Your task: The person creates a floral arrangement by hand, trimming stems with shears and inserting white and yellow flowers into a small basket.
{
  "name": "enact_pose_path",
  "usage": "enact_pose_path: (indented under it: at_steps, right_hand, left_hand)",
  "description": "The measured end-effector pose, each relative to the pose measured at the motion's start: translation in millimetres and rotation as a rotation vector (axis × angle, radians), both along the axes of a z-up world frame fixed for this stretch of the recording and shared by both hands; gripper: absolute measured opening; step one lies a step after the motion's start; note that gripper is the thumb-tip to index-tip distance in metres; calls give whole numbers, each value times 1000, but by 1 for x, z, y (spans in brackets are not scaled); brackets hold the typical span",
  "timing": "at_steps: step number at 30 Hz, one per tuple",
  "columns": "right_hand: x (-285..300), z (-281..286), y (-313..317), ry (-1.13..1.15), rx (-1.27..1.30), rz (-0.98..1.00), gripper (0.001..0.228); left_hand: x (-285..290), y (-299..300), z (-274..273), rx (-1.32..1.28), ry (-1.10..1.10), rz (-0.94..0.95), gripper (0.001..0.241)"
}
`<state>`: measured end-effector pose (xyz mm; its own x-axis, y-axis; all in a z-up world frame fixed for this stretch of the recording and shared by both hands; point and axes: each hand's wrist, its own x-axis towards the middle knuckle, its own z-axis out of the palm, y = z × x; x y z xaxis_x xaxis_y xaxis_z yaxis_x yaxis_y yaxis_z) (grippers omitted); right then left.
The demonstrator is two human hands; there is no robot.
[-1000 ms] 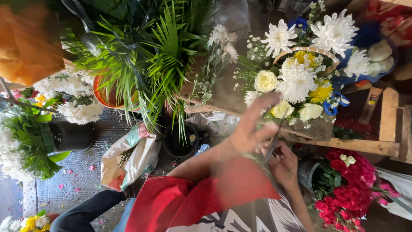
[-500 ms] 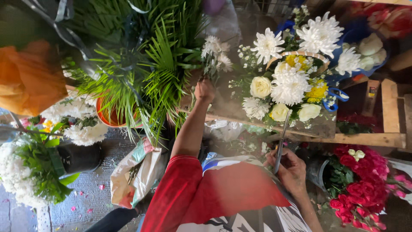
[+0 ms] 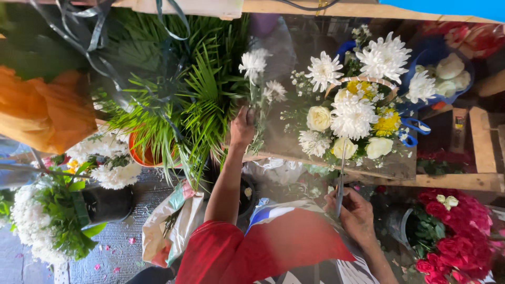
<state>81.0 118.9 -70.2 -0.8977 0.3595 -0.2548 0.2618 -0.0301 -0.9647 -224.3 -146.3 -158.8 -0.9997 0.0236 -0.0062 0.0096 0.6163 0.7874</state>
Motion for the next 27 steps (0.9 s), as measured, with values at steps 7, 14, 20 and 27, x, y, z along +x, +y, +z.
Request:
enact_pose_path:
  at_steps: [7, 14, 20, 27]
  right_hand:
    - [-5, 5, -4, 21, 53, 169, 10]
    - [-2, -19, 10, 1, 442, 281, 17]
    - [-10, 27, -19, 83, 541, 425, 15]
    - [-25, 31, -25, -56, 403, 488, 19]
  left_hand:
    - [20, -5, 49, 207, -156, 42, 71]
    - [46, -11, 47, 214, 108, -10, 45]
    - [105, 3, 145, 431, 209, 183, 47]
    - [110, -16, 92, 174, 559, -70, 34]
